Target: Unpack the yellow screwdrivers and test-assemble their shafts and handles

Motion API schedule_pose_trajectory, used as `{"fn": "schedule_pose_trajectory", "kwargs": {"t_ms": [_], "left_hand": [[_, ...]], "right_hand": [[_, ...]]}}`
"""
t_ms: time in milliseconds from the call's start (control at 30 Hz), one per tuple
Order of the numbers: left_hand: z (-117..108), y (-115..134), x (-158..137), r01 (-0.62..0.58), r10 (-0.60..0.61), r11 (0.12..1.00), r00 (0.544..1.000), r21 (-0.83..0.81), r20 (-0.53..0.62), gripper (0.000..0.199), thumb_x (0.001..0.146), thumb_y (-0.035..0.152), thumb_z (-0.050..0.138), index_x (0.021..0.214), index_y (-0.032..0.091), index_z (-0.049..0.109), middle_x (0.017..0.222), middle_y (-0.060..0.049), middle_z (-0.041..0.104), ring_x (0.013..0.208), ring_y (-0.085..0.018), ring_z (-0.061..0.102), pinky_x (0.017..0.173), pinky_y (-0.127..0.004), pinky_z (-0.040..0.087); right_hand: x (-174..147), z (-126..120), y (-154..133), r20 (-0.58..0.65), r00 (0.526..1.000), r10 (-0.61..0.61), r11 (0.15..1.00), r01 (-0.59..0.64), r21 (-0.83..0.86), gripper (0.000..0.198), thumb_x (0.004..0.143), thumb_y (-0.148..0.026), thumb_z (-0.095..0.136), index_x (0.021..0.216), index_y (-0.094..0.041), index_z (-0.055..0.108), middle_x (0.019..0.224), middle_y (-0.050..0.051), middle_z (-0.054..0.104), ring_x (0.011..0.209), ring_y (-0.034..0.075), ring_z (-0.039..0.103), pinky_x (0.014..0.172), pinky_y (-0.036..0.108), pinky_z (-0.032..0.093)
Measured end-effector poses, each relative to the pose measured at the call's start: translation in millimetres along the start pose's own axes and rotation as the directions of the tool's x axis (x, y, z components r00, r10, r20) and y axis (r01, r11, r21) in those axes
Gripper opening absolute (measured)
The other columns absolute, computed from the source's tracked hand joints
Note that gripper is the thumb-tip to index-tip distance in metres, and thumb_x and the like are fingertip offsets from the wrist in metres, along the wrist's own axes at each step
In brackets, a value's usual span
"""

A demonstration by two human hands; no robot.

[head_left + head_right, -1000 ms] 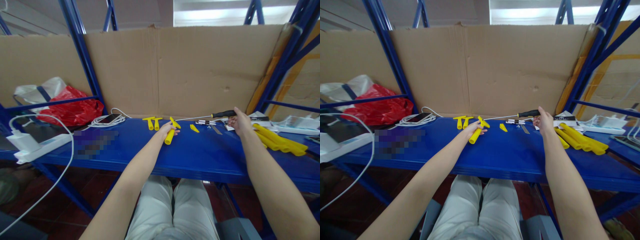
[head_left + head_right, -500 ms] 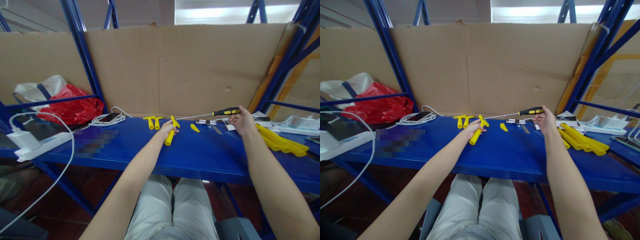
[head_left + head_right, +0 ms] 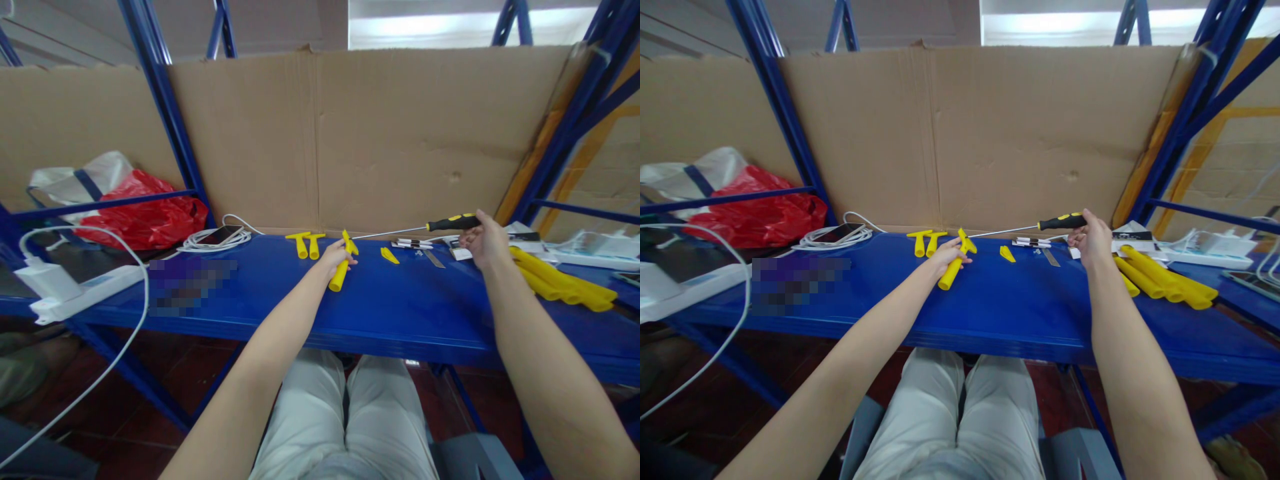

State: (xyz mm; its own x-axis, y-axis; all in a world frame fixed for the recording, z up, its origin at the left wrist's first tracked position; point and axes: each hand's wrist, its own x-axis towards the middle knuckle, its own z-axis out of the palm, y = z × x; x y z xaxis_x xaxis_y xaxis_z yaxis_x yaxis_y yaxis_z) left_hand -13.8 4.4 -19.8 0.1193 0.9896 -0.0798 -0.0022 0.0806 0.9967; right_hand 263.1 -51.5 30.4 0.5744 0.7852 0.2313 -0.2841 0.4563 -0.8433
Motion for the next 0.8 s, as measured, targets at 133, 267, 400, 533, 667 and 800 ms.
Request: {"fn": "schedule_pose_trajectory", "kwargs": {"t_ms": [133, 267, 400, 533, 667, 800], "left_hand": [[0, 1, 0, -0.003, 0.003, 1.000, 1.000, 0.006, -0.009, 0.091, 0.063, -0.012, 0.052, 0.143, 0.028, 0.034, 0.138, -0.010, 0.049, 0.064, -0.012, 0.068, 0.038, -0.015, 0.041], [0, 1, 0, 0.000, 0.001, 1.000, 1.000, 0.025, -0.016, 0.092, 0.062, -0.012, 0.052, 0.143, 0.028, 0.033, 0.135, -0.009, 0.052, 0.064, -0.013, 0.068, 0.038, -0.015, 0.041], [0, 0, 1, -0.013, 0.014, 0.999, 1.000, 0.035, -0.023, 0.090, 0.062, -0.011, 0.053, 0.141, 0.028, 0.036, 0.136, -0.009, 0.051, 0.066, -0.012, 0.067, 0.038, -0.014, 0.042], [1, 0, 1, -0.010, 0.011, 0.999, 0.999, 0.031, -0.031, 0.089, 0.063, -0.009, 0.057, 0.141, 0.029, 0.037, 0.133, -0.010, 0.053, 0.066, -0.013, 0.068, 0.039, -0.013, 0.041], [1, 1, 1, -0.005, 0.007, 0.999, 0.999, 0.050, -0.042, 0.091, 0.062, -0.010, 0.055, 0.142, 0.028, 0.035, 0.127, -0.009, 0.059, 0.063, -0.012, 0.067, 0.039, -0.013, 0.042], [1, 1, 1, -0.012, 0.015, 0.998, 0.999, 0.058, -0.049, 0.089, 0.062, -0.010, 0.052, 0.141, 0.026, 0.036, 0.126, -0.008, 0.059, 0.061, -0.012, 0.067, 0.037, -0.014, 0.041]], "right_hand": [[-3, 3, -1, -0.073, 0.996, -0.040, 0.996, 0.034, -0.078, 0.028, 0.089, -0.030, 0.054, 0.067, -0.020, 0.040, 0.036, -0.010, 0.033, 0.028, 0.007, 0.032, 0.028, 0.016, 0.030], [-3, 3, -4, -0.092, 0.995, 0.044, 0.999, -0.046, -0.013, 0.034, 0.090, -0.042, 0.051, 0.067, -0.020, 0.038, 0.038, -0.009, 0.033, 0.030, 0.007, 0.035, 0.031, 0.015, 0.031], [-4, 1, -9, 0.017, 0.992, 0.123, 0.991, -0.123, 0.061, 0.040, 0.097, -0.041, 0.026, 0.067, -0.019, 0.041, 0.046, 0.000, 0.050, 0.038, 0.010, 0.049, 0.037, 0.018, 0.039], [-5, 1, -9, 0.068, 0.989, 0.132, 0.991, -0.133, 0.019, 0.036, 0.096, -0.023, 0.027, 0.066, -0.017, 0.046, 0.046, 0.000, 0.050, 0.038, 0.010, 0.049, 0.038, 0.019, 0.039], [-6, 2, -7, 0.025, 0.995, 0.098, 0.995, -0.097, -0.030, 0.029, 0.094, -0.025, 0.038, 0.067, -0.019, 0.044, 0.043, -0.004, 0.045, 0.033, 0.010, 0.042, 0.033, 0.020, 0.033], [-6, 4, -5, -0.020, 0.993, 0.117, 0.992, -0.117, -0.036, 0.027, 0.093, -0.022, 0.040, 0.067, -0.019, 0.044, 0.042, -0.004, 0.043, 0.034, 0.009, 0.041, 0.032, 0.019, 0.032]]}}
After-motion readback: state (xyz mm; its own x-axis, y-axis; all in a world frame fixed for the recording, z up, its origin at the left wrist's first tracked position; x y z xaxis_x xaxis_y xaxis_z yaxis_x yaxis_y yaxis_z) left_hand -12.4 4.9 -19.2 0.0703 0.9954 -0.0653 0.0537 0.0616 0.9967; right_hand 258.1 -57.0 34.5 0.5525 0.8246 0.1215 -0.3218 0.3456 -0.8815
